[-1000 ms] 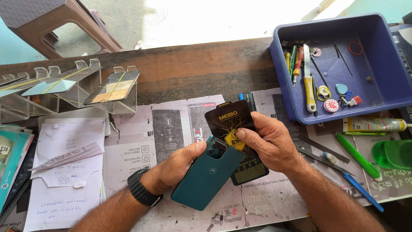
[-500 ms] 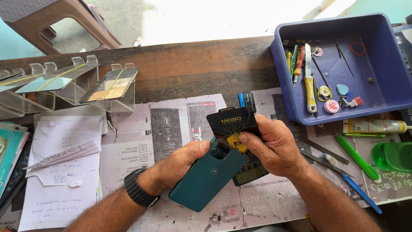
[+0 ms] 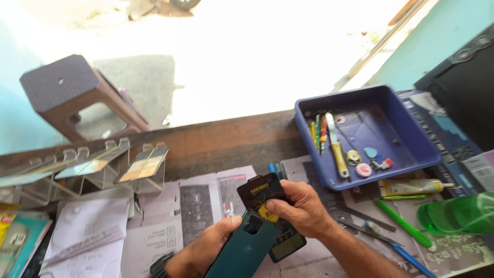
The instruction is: The person removes the back cover and several interior components from a mobile phone by hand.
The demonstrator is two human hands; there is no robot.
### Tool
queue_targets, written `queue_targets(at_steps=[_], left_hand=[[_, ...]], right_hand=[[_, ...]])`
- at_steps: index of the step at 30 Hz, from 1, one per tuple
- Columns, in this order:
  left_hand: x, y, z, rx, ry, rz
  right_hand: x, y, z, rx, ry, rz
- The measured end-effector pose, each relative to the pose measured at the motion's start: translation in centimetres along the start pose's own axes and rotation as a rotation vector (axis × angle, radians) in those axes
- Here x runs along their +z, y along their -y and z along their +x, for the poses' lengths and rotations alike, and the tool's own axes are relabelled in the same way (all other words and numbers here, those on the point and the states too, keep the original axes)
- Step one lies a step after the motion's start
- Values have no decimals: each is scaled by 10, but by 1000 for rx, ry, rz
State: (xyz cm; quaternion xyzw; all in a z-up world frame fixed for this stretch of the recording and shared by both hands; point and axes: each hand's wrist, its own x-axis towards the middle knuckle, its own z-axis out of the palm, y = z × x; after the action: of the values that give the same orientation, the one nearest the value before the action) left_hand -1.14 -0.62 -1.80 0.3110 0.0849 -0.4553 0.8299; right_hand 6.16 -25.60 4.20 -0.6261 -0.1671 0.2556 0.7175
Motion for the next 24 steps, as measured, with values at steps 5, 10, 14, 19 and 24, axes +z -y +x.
queue_targets(at_steps=[5,10,14,19,24], left_hand=[[12,-7,-6,86,-31,209],[16,-9,-8,173,33,275],[18,-16,-6,188,14,330],[16,-16,-6,175,11,331],[16,-17,-5,220,41,428]], right_hand=[[-4,4,-7,-136,31,-111],[-3,-4,-11,-150,1,-209],[1,-6,-10,-230,-18,-212],[-1,-11,-10,-286,-17,-294],[1,-19,-11,-284,-37,-233]])
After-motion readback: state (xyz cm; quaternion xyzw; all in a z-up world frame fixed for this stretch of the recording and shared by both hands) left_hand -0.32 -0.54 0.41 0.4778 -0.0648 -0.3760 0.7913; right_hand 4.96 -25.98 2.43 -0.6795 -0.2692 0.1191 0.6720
